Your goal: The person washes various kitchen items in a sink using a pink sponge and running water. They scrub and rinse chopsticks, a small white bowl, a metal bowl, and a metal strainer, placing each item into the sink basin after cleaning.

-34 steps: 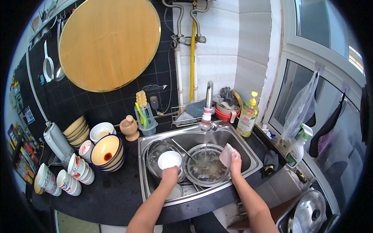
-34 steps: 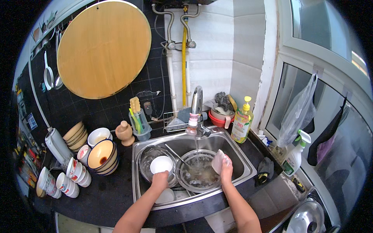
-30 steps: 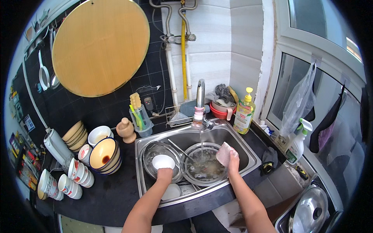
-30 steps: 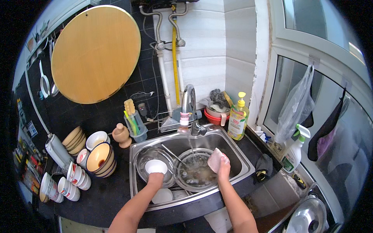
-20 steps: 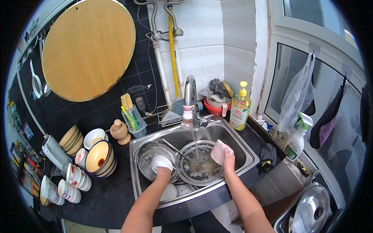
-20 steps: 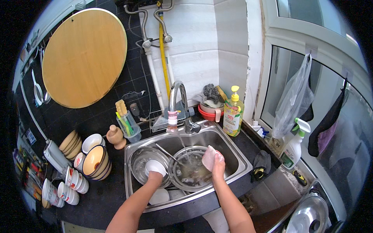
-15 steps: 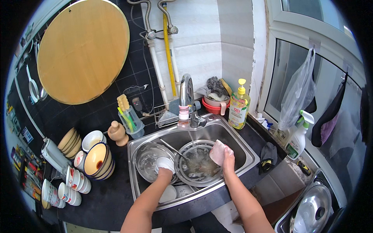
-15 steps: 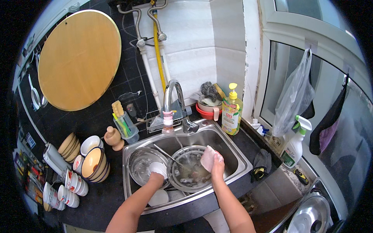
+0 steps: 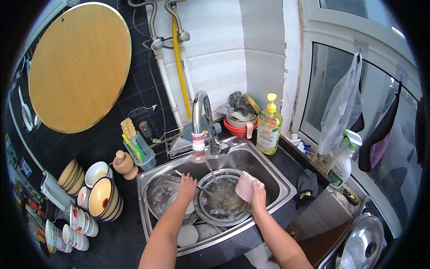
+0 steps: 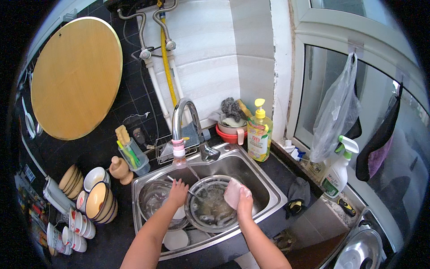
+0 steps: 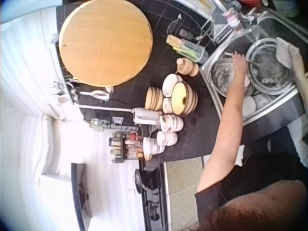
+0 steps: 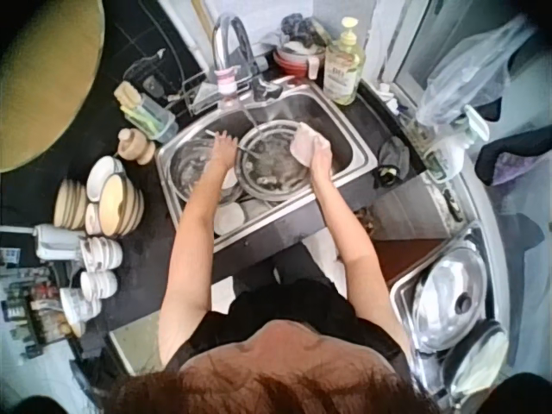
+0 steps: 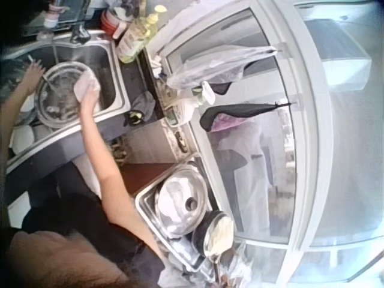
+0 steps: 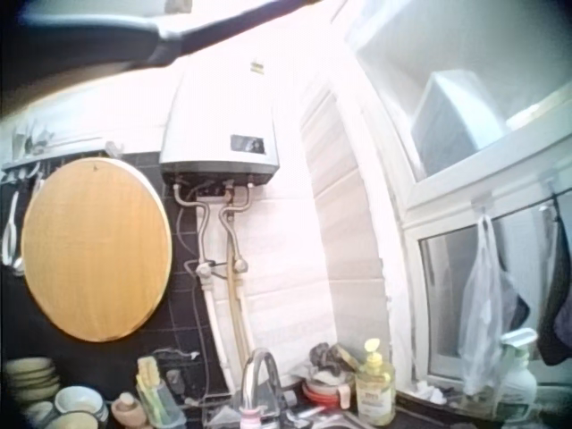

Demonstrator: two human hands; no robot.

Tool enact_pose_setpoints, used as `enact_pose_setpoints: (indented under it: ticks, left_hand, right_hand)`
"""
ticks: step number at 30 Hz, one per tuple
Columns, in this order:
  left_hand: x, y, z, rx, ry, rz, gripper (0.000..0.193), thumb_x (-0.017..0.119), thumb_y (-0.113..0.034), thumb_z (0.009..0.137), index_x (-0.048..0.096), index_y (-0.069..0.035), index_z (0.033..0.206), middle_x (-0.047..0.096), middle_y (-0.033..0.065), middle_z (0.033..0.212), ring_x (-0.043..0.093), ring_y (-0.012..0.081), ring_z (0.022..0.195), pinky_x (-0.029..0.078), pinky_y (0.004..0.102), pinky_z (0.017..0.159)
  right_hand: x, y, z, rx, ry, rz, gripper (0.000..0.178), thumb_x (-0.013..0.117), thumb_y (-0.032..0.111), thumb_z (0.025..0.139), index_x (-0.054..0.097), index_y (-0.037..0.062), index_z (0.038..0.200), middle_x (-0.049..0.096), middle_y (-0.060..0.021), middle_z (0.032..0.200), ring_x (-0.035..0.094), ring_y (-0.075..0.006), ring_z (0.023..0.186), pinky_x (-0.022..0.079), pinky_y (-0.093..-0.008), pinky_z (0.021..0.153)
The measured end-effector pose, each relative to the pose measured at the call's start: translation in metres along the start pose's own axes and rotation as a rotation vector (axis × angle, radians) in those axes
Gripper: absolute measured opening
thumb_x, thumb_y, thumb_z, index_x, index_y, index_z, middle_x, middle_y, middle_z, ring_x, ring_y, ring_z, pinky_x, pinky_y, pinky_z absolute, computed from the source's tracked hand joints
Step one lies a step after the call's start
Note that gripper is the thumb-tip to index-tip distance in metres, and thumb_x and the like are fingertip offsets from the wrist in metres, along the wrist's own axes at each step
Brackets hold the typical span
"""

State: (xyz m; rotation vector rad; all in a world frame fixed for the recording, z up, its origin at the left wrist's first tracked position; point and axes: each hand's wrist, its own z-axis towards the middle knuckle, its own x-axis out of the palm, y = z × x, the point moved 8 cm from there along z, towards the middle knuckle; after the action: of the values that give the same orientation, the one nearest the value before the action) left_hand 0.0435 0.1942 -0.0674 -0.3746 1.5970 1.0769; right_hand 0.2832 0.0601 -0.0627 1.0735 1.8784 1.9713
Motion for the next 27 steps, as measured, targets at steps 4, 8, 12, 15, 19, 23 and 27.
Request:
enact_pose_setpoints:
  ticks: [4,8,12,15,19,23,27]
  left_hand:
    - [0.016,-0.006,0.005,0.074,0.099,-0.082,0.015,0.050,-0.017,0.078,0.057,-0.007,0.085,0.059,0.0098,0.088,0.054,0.0279,0.094,0.036,0.0427,0.089]
    - [-0.011,-0.002,-0.020,0.307,-0.047,-0.349,0.011,0.048,-0.015,0.078,0.056,-0.007,0.076,0.060,0.0105,0.074,0.060,0.0291,0.075,0.046,0.0399,0.067]
    - [-0.075,-0.009,-0.048,0.385,-0.078,-0.319,0.010,0.052,-0.015,0.074,0.057,-0.007,0.075,0.060,0.0115,0.074,0.060,0.0298,0.072,0.047,0.0415,0.061]
    - [-0.085,0.002,-0.062,0.294,0.123,-0.316,0.015,0.056,-0.024,0.075,0.063,-0.011,0.079,0.061,0.0105,0.076,0.060,0.0306,0.072,0.046,0.0419,0.060]
    - [-0.086,0.024,-0.089,0.139,0.311,-0.472,0.022,0.059,-0.033,0.077,0.066,-0.018,0.092,0.063,0.0121,0.081,0.059,0.0312,0.077,0.046,0.0393,0.066]
    - [-0.046,0.041,-0.121,-0.025,0.386,-0.879,0.030,0.060,-0.034,0.079,0.066,-0.012,0.097,0.064,0.0084,0.079,0.058,0.0207,0.071,0.046,0.0317,0.068]
    - [-0.028,0.039,-0.150,-0.235,0.448,-1.254,0.028,0.059,-0.030,0.083,0.066,-0.006,0.096,0.061,0.0037,0.072,0.051,0.0106,0.065,0.044,0.0266,0.062]
  right_hand:
    - [-0.001,0.007,-0.003,-0.005,-0.020,0.003,0.033,0.045,0.027,0.091,0.054,0.0006,0.109,0.058,-0.0096,0.102,0.054,-0.0163,0.091,0.041,-0.0281,0.083]
    - [-0.002,0.000,-0.001,0.011,-0.010,0.004,0.034,0.045,0.027,0.091,0.054,0.0007,0.110,0.058,-0.0098,0.102,0.054,-0.0164,0.091,0.041,-0.0283,0.083]
    - [-0.007,-0.009,0.005,0.014,-0.017,0.060,0.032,0.046,0.026,0.090,0.054,0.0021,0.108,0.058,-0.0086,0.100,0.054,-0.0164,0.090,0.041,-0.0287,0.081]
    - [-0.012,-0.009,0.009,-0.053,-0.035,0.070,0.030,0.045,0.026,0.090,0.055,0.0025,0.107,0.058,-0.0081,0.099,0.054,-0.0165,0.090,0.042,-0.0287,0.081]
    - [-0.009,0.000,0.004,-0.112,-0.017,0.088,0.029,0.046,0.025,0.090,0.054,0.0022,0.107,0.057,-0.0084,0.099,0.054,-0.0165,0.091,0.041,-0.0284,0.082]
    - [0.003,0.008,-0.004,-0.094,0.040,0.027,0.032,0.046,0.025,0.090,0.053,0.0006,0.110,0.058,-0.0089,0.102,0.053,-0.0167,0.093,0.041,-0.0285,0.084]
    - [0.043,0.030,-0.037,-0.375,0.380,-0.345,0.037,0.045,0.025,0.090,0.050,0.0013,0.118,0.055,-0.0108,0.113,0.051,-0.0175,0.103,0.037,-0.0276,0.090]
